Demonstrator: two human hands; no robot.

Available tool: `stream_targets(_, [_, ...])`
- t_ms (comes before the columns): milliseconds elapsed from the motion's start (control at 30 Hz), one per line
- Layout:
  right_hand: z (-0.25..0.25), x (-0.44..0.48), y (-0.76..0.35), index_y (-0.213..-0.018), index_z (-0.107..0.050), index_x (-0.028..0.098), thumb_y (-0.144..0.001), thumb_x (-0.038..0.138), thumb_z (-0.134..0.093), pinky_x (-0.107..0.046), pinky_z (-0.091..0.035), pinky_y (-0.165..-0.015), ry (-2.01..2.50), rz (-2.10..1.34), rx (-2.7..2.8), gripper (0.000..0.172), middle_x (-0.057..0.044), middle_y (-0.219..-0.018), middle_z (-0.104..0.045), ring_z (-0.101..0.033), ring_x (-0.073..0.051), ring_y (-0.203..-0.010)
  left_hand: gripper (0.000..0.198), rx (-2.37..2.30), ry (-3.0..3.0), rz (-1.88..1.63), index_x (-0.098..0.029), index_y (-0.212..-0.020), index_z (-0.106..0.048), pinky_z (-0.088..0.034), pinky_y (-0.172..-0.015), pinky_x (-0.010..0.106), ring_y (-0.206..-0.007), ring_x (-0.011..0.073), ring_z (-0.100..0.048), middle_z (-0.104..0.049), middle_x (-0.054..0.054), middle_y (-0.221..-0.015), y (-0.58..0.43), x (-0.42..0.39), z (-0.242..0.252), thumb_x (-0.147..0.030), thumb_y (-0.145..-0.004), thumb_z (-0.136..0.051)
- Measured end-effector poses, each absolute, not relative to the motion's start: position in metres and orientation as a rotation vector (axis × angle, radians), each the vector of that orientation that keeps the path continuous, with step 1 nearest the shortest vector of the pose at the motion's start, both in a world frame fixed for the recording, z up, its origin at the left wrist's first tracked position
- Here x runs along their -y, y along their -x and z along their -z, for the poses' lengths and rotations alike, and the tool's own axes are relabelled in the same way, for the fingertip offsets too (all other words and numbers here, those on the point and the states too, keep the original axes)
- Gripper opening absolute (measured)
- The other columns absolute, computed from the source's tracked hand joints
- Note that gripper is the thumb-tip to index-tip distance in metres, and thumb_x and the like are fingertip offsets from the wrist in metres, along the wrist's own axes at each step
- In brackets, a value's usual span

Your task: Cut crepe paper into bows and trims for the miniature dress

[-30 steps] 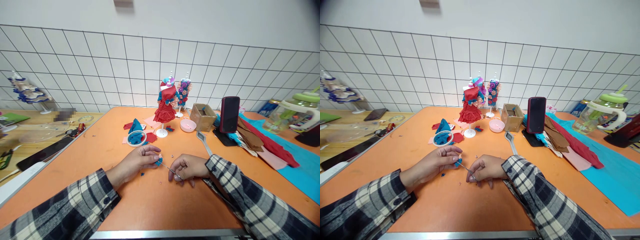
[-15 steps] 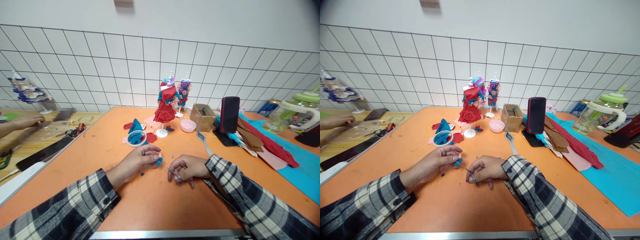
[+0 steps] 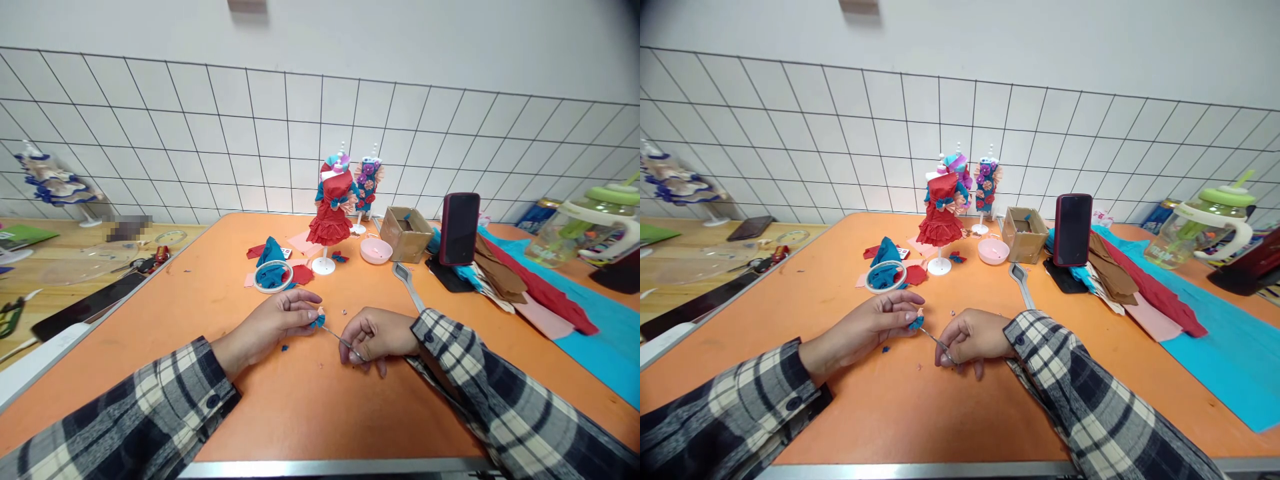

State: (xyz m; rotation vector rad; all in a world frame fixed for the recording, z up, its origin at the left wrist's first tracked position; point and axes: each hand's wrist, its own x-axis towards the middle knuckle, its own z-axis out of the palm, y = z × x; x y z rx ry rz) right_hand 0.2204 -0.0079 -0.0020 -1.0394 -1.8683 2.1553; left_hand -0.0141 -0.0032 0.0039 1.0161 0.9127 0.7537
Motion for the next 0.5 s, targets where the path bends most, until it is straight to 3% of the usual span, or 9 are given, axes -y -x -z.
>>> stream_targets(500, [0.0031, 0.0075, -0.2203, -0.092, -0.069, 0.013, -0.068, 0.039, -0.076, -0.014, -0.051, -0.044, 1.043, -2.156, 1.885, 0.036, 0.0, -0.067, -0.057, -0.055, -0.008, -0.061, 0.034, -0.905, -1.009, -0.754, -0.016, -0.094, -0.065, -0.051, -0.075, 0.029, -0.078, 0.0138, -0.062, -0.066, 0.002, -0.086, 0.0133, 0.0037, -0.005, -0.021, -0.064, -0.082])
